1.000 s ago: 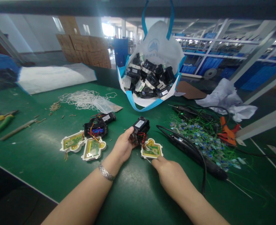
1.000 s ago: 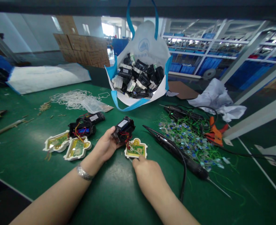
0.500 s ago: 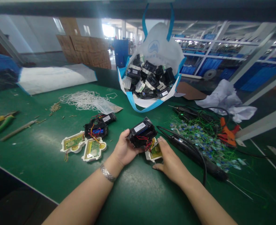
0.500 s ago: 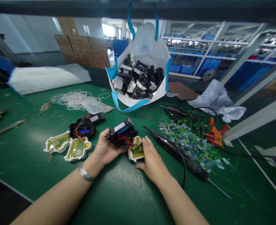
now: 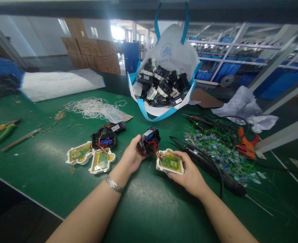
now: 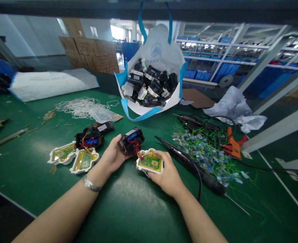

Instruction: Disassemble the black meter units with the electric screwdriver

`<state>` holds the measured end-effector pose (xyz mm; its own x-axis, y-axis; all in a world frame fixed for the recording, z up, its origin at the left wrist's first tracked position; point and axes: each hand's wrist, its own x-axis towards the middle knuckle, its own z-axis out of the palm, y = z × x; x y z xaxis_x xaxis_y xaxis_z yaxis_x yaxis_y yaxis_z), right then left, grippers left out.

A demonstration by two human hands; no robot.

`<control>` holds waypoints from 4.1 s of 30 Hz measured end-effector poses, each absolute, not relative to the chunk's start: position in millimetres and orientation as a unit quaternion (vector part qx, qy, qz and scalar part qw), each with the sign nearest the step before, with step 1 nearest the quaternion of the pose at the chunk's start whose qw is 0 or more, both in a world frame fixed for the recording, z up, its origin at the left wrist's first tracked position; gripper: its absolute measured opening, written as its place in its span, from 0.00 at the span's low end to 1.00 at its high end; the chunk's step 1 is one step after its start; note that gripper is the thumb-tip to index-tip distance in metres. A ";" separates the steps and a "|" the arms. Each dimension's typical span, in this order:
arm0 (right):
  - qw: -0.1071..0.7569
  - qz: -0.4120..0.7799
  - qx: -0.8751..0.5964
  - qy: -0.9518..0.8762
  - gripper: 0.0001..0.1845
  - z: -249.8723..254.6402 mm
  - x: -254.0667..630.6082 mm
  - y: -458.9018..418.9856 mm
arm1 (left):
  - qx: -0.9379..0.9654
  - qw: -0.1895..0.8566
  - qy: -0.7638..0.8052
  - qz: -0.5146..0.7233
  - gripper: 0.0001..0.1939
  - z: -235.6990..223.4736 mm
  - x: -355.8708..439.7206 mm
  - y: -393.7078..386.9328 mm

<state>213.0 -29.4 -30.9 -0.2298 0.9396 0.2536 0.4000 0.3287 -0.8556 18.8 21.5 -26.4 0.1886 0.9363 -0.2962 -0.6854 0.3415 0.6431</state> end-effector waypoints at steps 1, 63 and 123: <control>0.409 0.344 -0.479 -0.696 0.25 -31.3 214.8 -28.5 | 0.208 0.732 0.355 0.543 0.16 -27.9 18.0 22.9; 0.406 0.621 -0.470 -0.477 0.26 -33.9 237.1 -18.7 | 0.666 0.402 0.451 0.437 0.06 -30.8 37.6 -5.6; 0.505 0.577 -0.499 -0.404 0.30 -55.6 224.4 -12.3 | 0.690 -0.182 0.676 0.182 0.26 80.5 -124.9 88.8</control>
